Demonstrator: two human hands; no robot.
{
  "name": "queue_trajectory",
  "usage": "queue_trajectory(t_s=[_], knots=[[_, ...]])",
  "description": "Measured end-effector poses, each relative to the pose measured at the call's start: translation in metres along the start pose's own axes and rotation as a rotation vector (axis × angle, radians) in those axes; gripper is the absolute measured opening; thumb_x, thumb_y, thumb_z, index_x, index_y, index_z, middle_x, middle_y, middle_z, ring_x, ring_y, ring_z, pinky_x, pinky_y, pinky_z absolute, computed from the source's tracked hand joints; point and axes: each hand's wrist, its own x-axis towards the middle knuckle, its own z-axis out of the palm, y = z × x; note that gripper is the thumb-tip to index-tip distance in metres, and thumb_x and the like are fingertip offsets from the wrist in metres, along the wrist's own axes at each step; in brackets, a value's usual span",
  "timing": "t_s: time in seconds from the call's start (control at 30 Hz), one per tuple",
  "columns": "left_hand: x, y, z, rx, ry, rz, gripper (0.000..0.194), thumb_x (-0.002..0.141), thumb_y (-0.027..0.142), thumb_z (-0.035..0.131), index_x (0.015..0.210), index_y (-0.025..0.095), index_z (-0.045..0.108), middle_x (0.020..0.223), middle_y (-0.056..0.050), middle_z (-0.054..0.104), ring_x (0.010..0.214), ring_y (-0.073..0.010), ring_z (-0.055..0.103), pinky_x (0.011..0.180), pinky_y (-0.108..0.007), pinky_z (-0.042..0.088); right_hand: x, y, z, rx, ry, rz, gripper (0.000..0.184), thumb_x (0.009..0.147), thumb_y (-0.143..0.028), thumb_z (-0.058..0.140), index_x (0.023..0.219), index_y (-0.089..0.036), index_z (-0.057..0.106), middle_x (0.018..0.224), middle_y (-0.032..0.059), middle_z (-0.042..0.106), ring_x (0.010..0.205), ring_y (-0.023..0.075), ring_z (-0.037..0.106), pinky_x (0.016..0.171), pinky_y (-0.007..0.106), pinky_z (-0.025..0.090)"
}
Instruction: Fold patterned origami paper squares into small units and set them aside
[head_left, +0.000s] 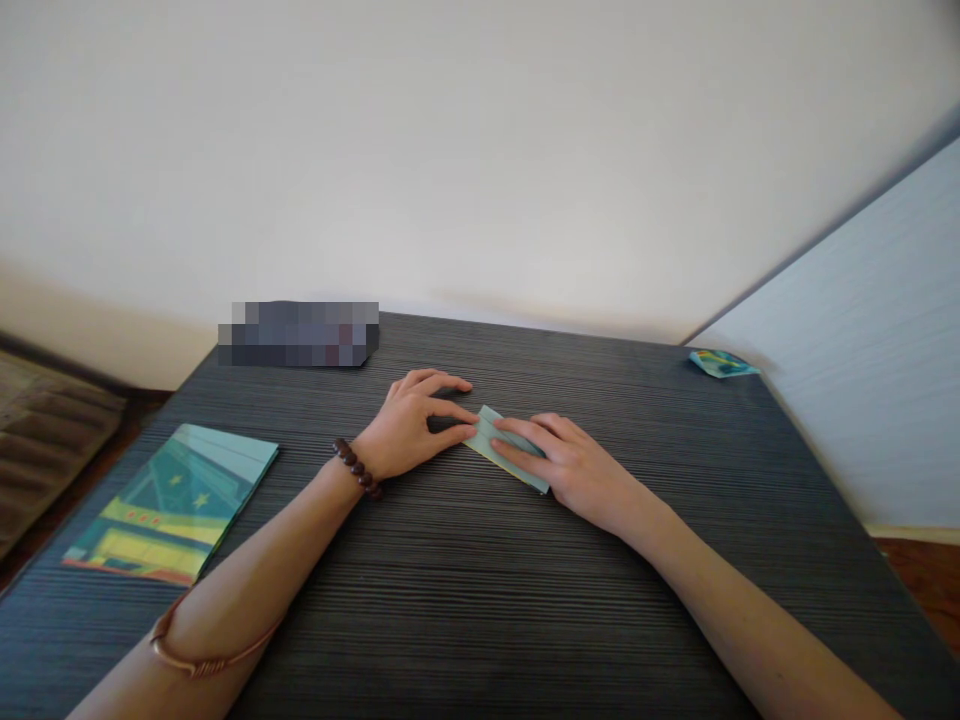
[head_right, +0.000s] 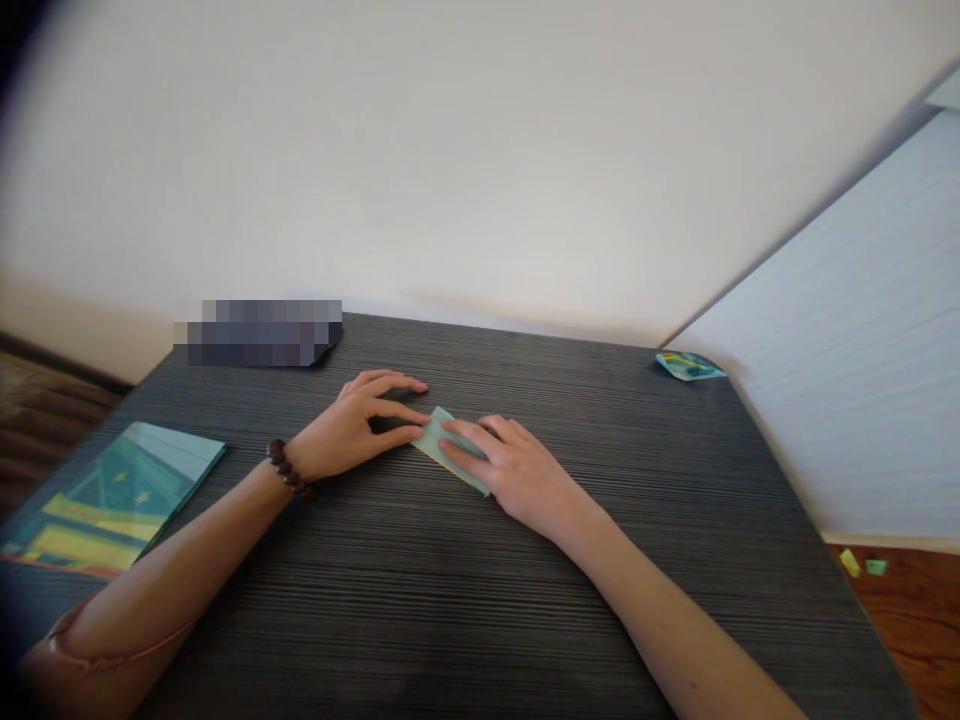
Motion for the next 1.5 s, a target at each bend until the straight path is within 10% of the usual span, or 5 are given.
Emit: queue_trajectory(t_s=[1.27,1.5], knots=[[0.0,0.005,-0.001,0.119,-0.033,0.123,0.024,0.085,0.043,0.053,0.093,0.029,0.071,0.125,0.001,0.056,0.12,-0.0253,0.039,0.102,-0.046,0.033,-0.001,-0.002,-0.002,-0.038,0.009,0.041,0.048,0.09,-0.009,0.041,0.131,-0.034,0.045,0.138,0.008,0.039,0.117,0.0209,0.041,0.095,0.04,0.043],[0.0,0.006,0.003,0.169,-0.042,0.135,0.035,0.086,0.045,0.051,0.119,0.036,0.058,0.125,-0.002,0.051,0.116,-0.0235,0.041,0.101,-0.045,0.034,-0.001,-0.001,-0.001,-0.029,0.009,0.049,0.051,0.089,-0.007,0.043,0.131,-0.035,0.045,0.137,0.008,0.042,0.112,0.0209,0.043,0.092,0.04,0.045]])
